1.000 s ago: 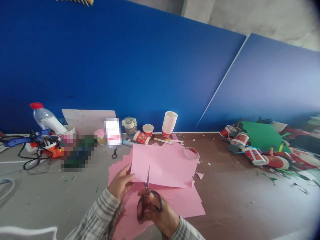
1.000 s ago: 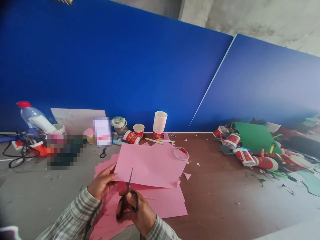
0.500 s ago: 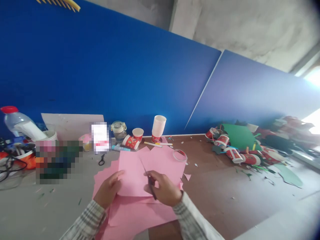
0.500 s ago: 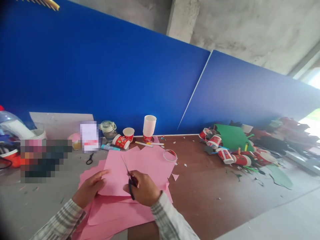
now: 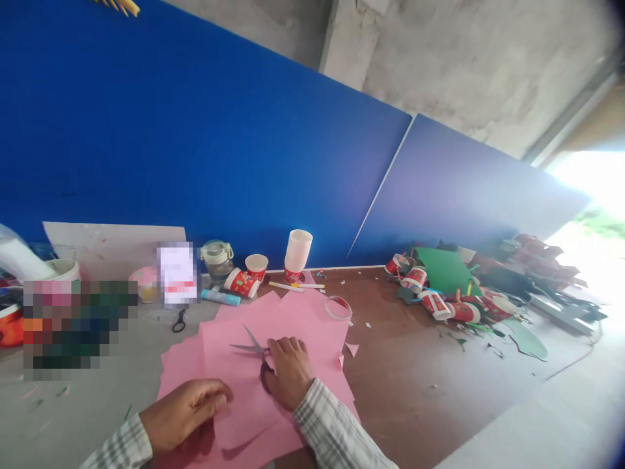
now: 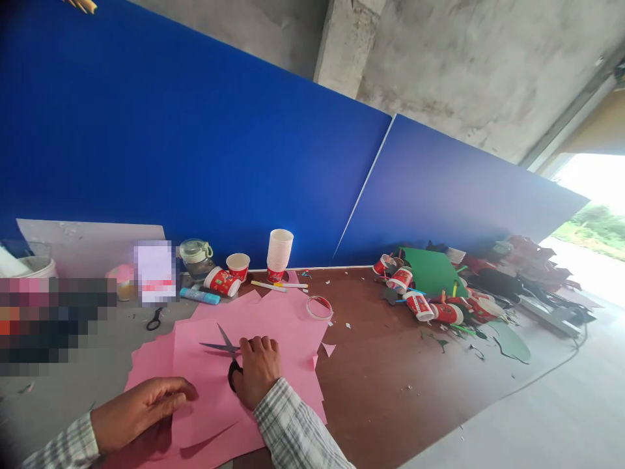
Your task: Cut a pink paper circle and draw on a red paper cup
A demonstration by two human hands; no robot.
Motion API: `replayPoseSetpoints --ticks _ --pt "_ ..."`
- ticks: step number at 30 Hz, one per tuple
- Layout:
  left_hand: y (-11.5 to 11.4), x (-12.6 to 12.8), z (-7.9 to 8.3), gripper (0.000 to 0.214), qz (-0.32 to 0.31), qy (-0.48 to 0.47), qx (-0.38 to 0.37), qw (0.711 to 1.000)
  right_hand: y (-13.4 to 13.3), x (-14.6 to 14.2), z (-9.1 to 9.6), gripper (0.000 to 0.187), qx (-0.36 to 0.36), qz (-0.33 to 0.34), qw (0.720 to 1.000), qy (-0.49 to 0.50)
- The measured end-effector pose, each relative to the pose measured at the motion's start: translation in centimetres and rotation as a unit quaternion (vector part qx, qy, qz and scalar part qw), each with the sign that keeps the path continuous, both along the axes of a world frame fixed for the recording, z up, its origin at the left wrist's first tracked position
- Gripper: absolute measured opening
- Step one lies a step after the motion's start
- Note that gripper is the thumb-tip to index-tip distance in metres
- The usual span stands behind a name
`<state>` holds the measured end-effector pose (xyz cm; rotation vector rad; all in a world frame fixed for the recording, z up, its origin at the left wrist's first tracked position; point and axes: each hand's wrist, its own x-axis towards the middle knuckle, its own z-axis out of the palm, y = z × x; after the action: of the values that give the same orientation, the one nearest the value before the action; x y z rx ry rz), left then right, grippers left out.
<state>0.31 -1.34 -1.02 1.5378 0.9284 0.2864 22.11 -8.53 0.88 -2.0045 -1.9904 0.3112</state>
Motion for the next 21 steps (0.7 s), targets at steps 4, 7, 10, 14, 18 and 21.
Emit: replayPoseSetpoints --ticks 4,7,10,14,18,21 --pt "1.0 0.2 0.3 0.037 0.137 0.056 0.280 0.949 -0.2 -0.2 0.0 0.034 -0.020 -0.008 1.000 -0.013" --pt "0.8 1.0 0.0 0.045 0.131 0.072 0.419 0.896 -0.2 -0.3 0.1 0.030 -0.014 -0.008 0.999 -0.029" --pt "-0.1 1.8 -1.1 0.069 0.023 0.148 0.391 0.908 0.0 0.0 0.4 0.028 -0.021 -0.023 0.998 -0.051" --pt "-0.7 2.2 -2.8 0.083 -0.052 0.235 0.358 0.902 0.4 1.4 1.4 0.027 -0.055 -0.030 0.994 -0.089" --pt "-0.4 1.7 -3.5 0.086 -0.098 0.263 0.413 0.866 1.7 4.5 2.9 0.028 -0.067 -0.045 0.990 -0.118" --pt "-0.2 1.4 -3.4 0.089 -0.127 0.287 0.438 0.842 3.6 6.9 3.4 0.031 -0.078 -0.059 0.985 -0.145"
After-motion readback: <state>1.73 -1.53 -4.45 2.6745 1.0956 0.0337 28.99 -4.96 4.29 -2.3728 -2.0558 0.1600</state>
